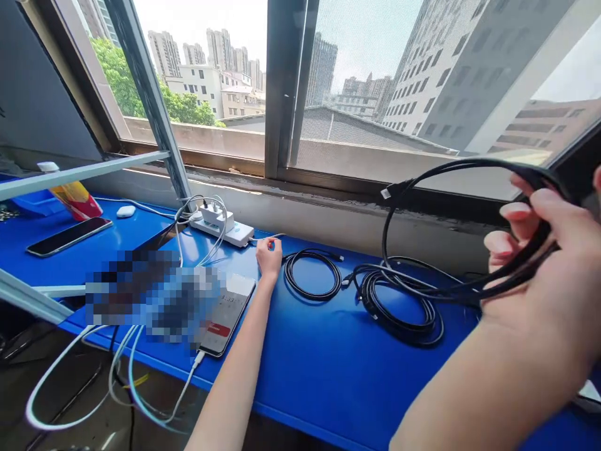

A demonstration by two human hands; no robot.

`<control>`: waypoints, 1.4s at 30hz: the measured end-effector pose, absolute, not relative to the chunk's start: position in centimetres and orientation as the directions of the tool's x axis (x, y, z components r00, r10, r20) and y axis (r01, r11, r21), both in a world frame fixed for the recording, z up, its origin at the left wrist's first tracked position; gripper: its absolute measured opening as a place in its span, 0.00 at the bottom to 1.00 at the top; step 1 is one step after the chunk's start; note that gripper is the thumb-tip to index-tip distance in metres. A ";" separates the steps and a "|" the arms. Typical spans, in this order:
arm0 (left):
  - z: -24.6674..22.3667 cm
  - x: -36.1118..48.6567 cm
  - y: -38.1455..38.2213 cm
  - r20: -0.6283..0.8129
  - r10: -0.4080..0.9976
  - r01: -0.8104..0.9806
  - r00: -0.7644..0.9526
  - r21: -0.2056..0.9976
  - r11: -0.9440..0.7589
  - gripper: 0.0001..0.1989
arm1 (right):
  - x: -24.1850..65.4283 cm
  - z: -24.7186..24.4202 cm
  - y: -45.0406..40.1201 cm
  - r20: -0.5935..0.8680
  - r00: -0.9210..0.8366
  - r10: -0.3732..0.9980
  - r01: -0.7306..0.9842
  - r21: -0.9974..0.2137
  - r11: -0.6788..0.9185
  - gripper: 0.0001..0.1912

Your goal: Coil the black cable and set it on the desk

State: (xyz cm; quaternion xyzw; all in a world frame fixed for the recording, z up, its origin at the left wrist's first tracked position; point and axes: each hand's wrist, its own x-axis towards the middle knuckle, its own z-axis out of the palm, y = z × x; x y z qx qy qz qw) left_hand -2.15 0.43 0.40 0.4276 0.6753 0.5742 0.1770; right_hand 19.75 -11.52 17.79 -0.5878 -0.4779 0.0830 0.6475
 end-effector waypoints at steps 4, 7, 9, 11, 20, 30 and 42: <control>1.5 -1.3 -0.3 0.356 0.752 0.364 -0.554 0.916 -0.166 0.08 | 17.6 18.4 -12.0 0.462 0.599 0.655 0.141 -0.865 0.481 0.27; 2.0 -0.6 -1.2 0.433 0.740 0.364 -0.515 0.892 -0.269 0.06 | 17.2 18.2 -11.7 0.557 0.533 0.637 0.115 -0.794 0.597 0.25; 2.5 -0.1 -2.0 0.489 0.721 0.371 -0.490 0.866 -0.335 0.06 | 17.1 18.0 -11.5 0.601 0.492 0.629 0.070 -0.748 0.660 0.25; 3.1 0.4 -3.0 0.551 0.692 0.386 -0.467 0.831 -0.402 0.06 | 16.8 17.9 -11.5 0.629 0.443 0.639 0.025 -0.721 0.693 0.24; 10.2 3.9 -10.1 0.754 0.655 0.368 0.052 0.595 -0.714 0.15 | 16.6 17.3 -11.7 0.688 0.320 0.651 -0.087 -0.663 0.743 0.24; 13.3 5.5 -11.3 0.641 0.729 0.379 0.240 0.630 -0.678 0.08 | 18.4 18.2 -13.0 0.713 0.270 0.647 -0.114 -0.644 0.757 0.20; 16.9 7.0 -9.6 0.453 0.891 -0.272 0.020 0.860 -0.432 0.19 | 18.3 17.8 -12.2 0.437 0.339 0.833 0.258 -0.895 0.365 0.31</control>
